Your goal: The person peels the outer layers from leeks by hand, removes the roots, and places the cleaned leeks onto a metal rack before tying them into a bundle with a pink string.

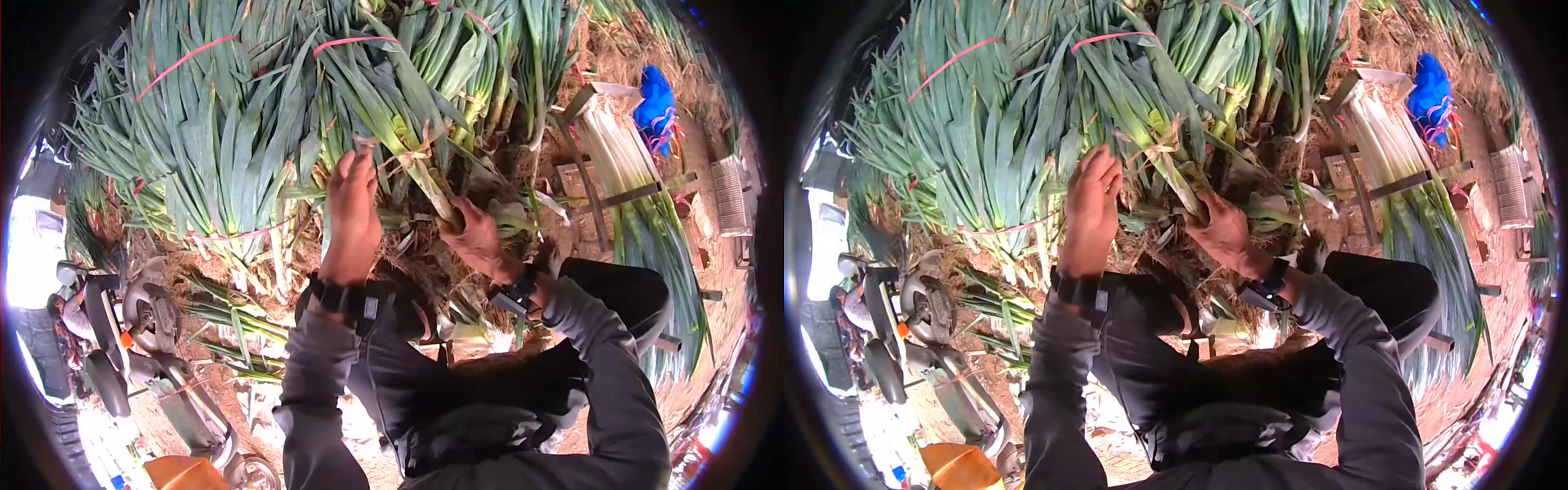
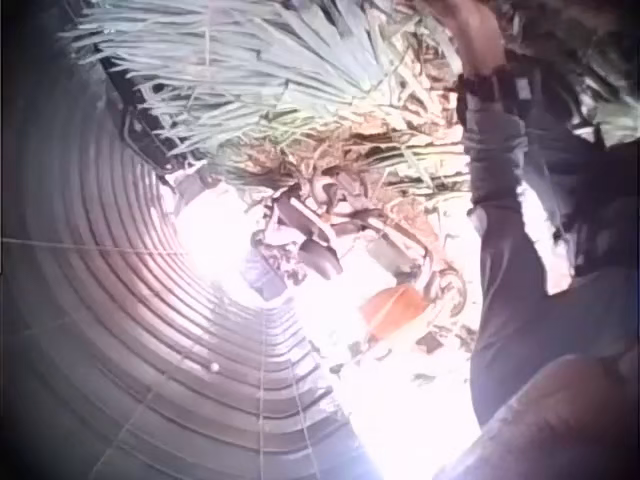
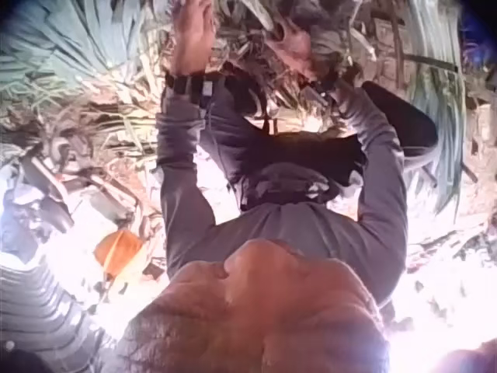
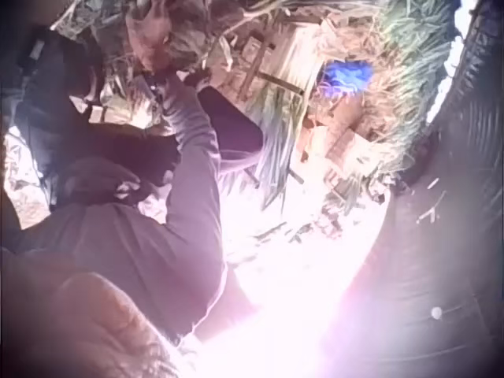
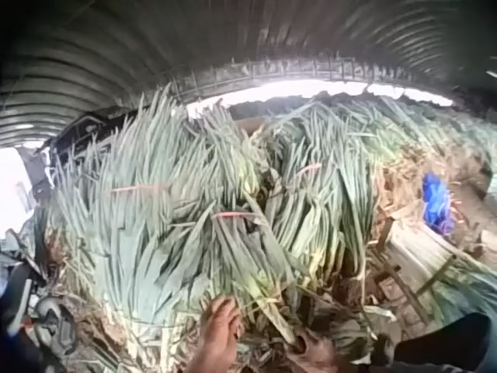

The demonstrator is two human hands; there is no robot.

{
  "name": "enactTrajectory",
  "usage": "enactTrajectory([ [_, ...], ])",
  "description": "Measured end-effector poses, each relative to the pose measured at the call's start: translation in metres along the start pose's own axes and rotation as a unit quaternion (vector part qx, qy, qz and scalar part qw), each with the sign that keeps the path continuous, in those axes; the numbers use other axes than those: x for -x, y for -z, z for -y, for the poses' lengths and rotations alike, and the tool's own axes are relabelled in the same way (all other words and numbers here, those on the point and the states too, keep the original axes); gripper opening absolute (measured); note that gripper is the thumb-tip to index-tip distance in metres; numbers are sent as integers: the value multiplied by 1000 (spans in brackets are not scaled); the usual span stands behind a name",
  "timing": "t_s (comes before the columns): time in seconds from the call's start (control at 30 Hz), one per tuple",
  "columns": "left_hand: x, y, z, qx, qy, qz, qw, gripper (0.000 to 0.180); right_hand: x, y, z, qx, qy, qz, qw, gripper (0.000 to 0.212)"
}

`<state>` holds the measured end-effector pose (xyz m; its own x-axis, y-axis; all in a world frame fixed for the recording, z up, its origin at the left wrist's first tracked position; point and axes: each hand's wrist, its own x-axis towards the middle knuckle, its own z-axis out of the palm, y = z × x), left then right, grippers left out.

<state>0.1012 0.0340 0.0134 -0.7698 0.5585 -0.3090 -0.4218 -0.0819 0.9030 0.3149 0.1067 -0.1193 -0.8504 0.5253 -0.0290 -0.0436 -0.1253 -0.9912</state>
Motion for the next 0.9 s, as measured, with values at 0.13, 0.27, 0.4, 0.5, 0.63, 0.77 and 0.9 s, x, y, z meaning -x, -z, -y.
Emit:
enactTrajectory([
  [0.13,-3,-23,35,-63,107,41,991,50,42,-29,42,-402,263,-16,877,49],
  [0.27,12,-37,54,-79,134,137,978,40,85,-8,55,466,137,-203,850,53],
  [0.4,31,-54,62,-34,124,164,978,26,115,6,62,507,150,-237,815,53],
  [0.5,65,-83,64,-7,104,167,980,25,135,12,61,433,94,-226,868,51],
  [0.63,103,-104,55,43,63,238,968,28,140,22,71,377,9,-198,905,46],
  [0.77,120,-116,43,13,-51,267,962,28,112,26,110,71,93,-171,978,49],
  [0.9,104,-113,9,3,-134,293,947,27,70,26,140,-22,106,-161,981,36],
])
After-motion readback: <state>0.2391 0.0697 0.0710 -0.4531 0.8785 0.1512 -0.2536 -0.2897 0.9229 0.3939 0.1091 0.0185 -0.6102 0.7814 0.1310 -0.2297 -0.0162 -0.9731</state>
